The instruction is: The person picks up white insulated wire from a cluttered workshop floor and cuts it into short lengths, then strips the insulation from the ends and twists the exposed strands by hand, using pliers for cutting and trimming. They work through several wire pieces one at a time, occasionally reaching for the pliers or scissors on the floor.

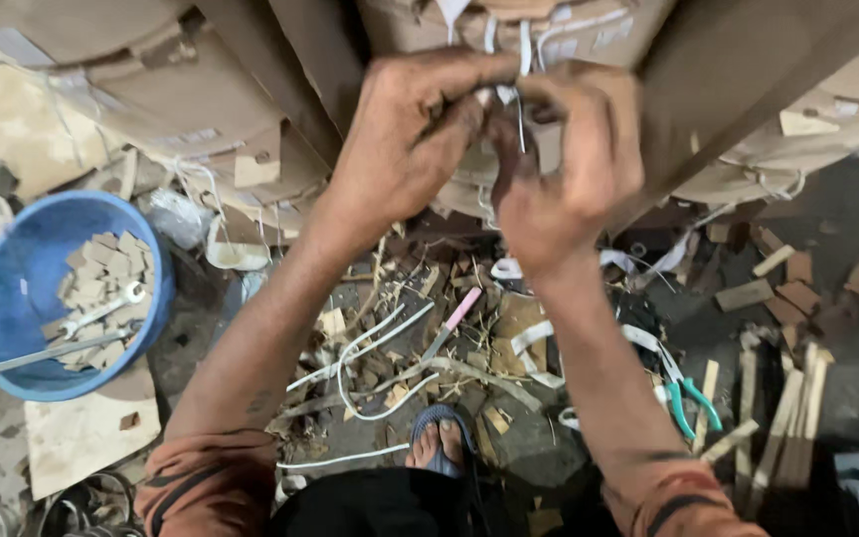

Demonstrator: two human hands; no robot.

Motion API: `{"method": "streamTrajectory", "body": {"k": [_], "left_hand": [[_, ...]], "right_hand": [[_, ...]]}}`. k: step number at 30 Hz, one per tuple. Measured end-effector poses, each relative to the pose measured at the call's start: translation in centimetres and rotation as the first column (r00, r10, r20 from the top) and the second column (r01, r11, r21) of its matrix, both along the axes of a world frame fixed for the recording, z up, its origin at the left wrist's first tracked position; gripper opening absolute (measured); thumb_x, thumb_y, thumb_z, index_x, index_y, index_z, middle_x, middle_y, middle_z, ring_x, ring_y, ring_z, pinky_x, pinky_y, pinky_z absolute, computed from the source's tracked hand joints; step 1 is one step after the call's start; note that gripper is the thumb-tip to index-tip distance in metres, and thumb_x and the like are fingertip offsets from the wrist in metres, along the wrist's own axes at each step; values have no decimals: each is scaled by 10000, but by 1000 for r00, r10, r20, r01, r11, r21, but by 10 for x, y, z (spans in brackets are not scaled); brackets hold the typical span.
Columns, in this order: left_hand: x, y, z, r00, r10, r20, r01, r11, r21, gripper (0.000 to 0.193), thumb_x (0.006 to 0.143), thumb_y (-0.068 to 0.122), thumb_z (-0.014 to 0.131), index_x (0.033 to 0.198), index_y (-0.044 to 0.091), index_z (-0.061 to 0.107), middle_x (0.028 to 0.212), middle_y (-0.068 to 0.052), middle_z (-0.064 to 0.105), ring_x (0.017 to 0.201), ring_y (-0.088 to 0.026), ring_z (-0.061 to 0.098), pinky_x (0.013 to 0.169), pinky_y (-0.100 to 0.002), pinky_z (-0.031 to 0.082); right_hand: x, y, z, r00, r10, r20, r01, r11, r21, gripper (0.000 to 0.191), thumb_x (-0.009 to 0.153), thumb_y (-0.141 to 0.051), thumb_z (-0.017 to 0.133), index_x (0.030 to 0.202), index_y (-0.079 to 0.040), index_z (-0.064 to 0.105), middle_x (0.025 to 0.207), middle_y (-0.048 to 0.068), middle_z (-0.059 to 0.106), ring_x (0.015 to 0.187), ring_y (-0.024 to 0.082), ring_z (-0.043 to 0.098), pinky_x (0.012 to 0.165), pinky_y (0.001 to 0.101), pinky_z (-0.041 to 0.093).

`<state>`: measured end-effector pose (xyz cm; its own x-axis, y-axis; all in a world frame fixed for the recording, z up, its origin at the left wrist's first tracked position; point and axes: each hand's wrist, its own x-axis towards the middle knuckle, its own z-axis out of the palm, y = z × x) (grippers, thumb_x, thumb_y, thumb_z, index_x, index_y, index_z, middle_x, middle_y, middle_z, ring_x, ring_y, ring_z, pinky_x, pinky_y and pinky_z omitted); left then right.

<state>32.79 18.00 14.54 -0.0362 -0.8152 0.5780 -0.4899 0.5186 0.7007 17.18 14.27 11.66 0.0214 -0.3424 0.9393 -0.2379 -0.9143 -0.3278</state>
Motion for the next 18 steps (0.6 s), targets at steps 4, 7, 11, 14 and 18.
{"method": "streamTrajectory", "body": {"k": [4,7,11,14,18], "left_hand": [[4,1,-6,998,29,50,-27,999,-36,347,970,-117,576,1286,-24,686,1030,-115,755,878,-132,730,812,-282,592],[5,1,-7,997,47,53,-44,997,-65,359,944,-128,571,1273,-41,684,1016,-130,745,867,-151,709,804,-302,583],[3,-7,-7,996,-69,-65,61,992,-110,350,955,-136,552,1277,-60,666,1110,-117,751,1006,-152,713,925,-316,597],[2,-10,-12,985,-73,-157,65,996,-57,311,977,-125,541,1249,-66,680,1088,-87,763,991,-115,722,920,-292,618],[-3,-3,-16,907,2,-420,93,974,208,284,962,-43,519,1192,-20,685,874,-28,736,734,-62,689,688,-267,629]], "right_hand": [[-8,-21,-14,994,80,-73,-81,996,-22,217,1040,-108,817,1195,5,715,1061,126,703,930,247,703,773,342,574],[-12,-22,-19,989,115,-93,-120,991,-53,201,1023,-117,826,1096,24,703,1009,143,711,891,263,720,722,336,575],[-3,-26,-12,854,415,315,-516,757,400,264,1079,-178,808,1017,22,648,978,118,735,752,196,675,681,298,566],[10,-24,-5,288,301,909,-955,23,295,267,969,-185,793,864,30,676,713,77,665,502,136,567,410,253,435],[6,1,-7,547,448,707,-834,372,408,233,1008,-229,721,1070,-21,635,819,45,636,651,129,603,562,256,493]]}}
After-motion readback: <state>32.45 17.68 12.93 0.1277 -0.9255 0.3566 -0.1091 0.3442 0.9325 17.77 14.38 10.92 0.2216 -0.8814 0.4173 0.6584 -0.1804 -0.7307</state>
